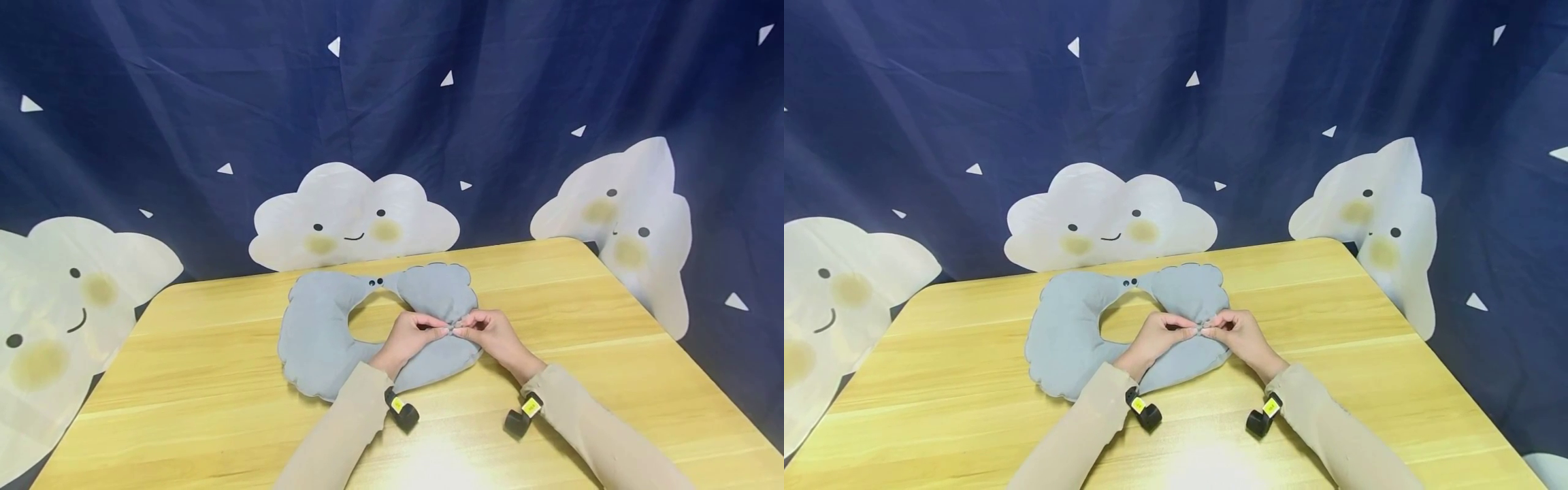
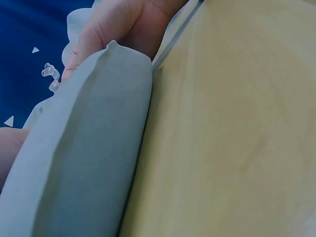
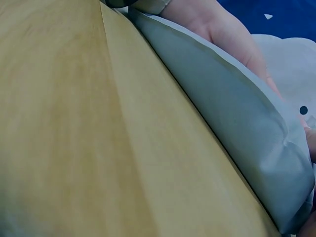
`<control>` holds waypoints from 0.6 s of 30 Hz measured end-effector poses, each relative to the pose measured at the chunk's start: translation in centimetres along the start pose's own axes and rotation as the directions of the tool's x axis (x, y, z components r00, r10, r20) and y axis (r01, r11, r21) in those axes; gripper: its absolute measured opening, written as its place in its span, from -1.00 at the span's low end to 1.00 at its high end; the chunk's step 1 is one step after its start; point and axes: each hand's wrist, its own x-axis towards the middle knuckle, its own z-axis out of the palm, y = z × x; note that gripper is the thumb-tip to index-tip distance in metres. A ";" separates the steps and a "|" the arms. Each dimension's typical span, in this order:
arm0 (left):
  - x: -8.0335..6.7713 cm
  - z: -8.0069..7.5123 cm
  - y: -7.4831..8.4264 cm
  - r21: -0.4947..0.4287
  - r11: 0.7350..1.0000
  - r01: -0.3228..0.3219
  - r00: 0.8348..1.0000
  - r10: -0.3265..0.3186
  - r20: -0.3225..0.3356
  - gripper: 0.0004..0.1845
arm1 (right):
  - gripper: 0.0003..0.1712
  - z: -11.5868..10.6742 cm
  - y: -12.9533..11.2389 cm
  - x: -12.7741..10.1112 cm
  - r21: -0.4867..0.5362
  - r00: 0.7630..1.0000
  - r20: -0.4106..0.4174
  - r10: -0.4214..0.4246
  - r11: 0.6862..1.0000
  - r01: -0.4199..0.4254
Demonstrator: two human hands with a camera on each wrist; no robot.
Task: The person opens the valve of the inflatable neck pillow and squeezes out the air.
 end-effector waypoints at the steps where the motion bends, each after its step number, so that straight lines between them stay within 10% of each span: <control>1: 0.0 0.0 0.0 0.006 1.000 -0.001 1.000 0.001 -0.002 -0.88 | -0.94 0.0 0.0 0.0 -0.001 1.000 0.001 -0.004 1.000 0.004; 18: 0.0 0.0 -0.1 0.055 0.998 0.011 1.000 -0.011 -0.002 -0.90 | -0.82 0.0 0.7 0.0 0.002 1.000 0.018 -0.018 1.000 0.018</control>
